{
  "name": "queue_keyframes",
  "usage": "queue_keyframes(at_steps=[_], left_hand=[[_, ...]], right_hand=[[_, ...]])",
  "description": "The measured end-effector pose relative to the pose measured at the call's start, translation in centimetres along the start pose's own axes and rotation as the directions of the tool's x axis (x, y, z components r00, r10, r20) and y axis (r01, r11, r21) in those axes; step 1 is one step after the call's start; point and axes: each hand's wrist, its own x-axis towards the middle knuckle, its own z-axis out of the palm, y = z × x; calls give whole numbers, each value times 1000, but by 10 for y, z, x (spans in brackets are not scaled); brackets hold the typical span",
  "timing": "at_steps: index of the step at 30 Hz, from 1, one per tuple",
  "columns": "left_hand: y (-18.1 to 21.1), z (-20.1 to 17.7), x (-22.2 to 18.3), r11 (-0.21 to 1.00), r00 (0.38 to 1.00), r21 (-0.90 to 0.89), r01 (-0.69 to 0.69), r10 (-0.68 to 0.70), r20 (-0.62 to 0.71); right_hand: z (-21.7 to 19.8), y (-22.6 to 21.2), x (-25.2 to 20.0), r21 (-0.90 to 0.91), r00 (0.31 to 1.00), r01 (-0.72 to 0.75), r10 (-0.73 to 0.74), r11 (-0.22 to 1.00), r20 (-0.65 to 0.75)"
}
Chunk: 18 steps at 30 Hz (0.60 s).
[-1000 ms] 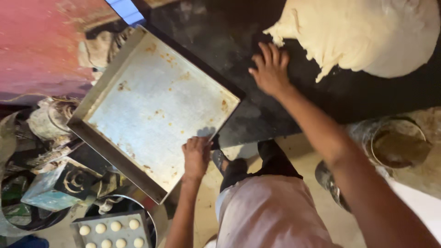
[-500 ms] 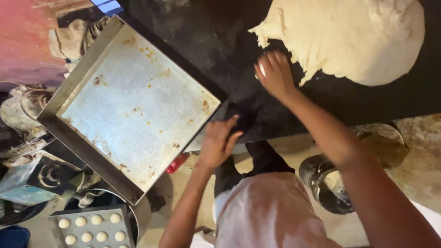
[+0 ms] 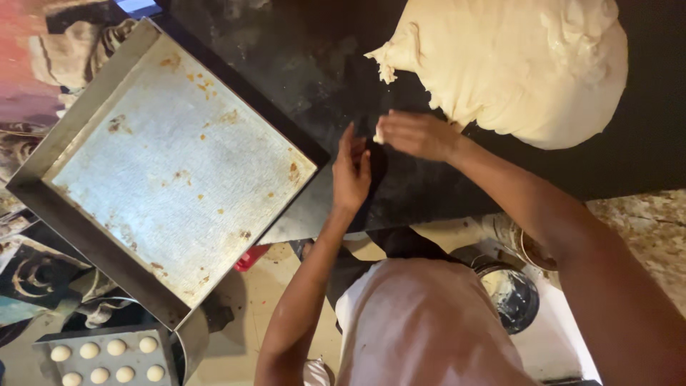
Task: The person portions pieces of dough from a large mass, rolls them into balls by hand, and places them onto a metal tray.
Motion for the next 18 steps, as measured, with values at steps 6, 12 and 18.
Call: queue_keyframes(at_steps=[6, 12, 18], left_hand=[[-2, 22, 40, 993, 983, -57, -102, 110, 150], [6, 14, 60, 860, 876, 320, -397, 252, 411], [2, 36, 124, 897, 910, 314, -312, 187, 370]], right_hand=[[10, -14, -1, -40, 964, -197, 186, 980, -192], [15, -36, 7, 20, 869, -456, 450, 890, -207], [-9, -119, -25, 755, 359, -595, 932, 275, -56]])
